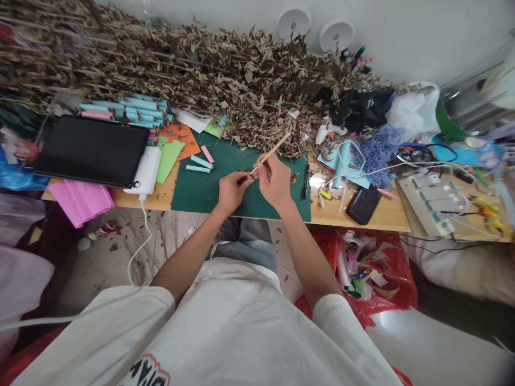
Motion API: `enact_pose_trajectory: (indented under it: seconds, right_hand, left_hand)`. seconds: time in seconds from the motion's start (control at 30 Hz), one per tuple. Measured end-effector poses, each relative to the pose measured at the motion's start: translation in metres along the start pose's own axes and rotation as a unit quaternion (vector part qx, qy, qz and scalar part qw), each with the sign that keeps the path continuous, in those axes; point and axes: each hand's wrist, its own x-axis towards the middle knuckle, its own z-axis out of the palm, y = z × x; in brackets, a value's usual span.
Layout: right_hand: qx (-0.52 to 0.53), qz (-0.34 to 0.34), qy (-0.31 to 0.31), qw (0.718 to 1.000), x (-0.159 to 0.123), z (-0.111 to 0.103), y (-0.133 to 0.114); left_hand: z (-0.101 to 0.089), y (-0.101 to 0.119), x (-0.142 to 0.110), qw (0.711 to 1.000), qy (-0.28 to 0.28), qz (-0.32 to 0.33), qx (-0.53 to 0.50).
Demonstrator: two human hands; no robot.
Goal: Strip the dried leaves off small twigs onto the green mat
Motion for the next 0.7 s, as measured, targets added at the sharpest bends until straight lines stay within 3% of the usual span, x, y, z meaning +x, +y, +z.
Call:
enact_pose_trajectory:
  seconds: [0.13, 0.3, 0.53, 0.7]
  right_hand:
    - [0.03, 0.017, 0.034, 0.999, -0.0036, -0.0047, -0.0014]
    - [0.046, 0.025, 0.012, 0.999, -0.0057, -0.0012, -0.0005]
    - [-0.027, -0.012, -0.031, 0.999, -0.0044, -0.0016, -0.0046]
    - [-0.035, 0.003, -0.034, 0.999, -0.0014, -0.0075, -0.005]
  left_hand:
    - [0.0014, -0.0003, 0.0009, 1.0, 0.006, 0.004, 0.004]
    - [0.0008, 0.0004, 0.0011, 1.0, 0.006, -0.002, 0.005]
    - [0.0004, -0.0049, 0.0001, 1.0, 0.0, 0.003, 0.017]
    - [0.0011, -0.0035, 0.0008, 1.0, -0.004, -0.001, 0.014]
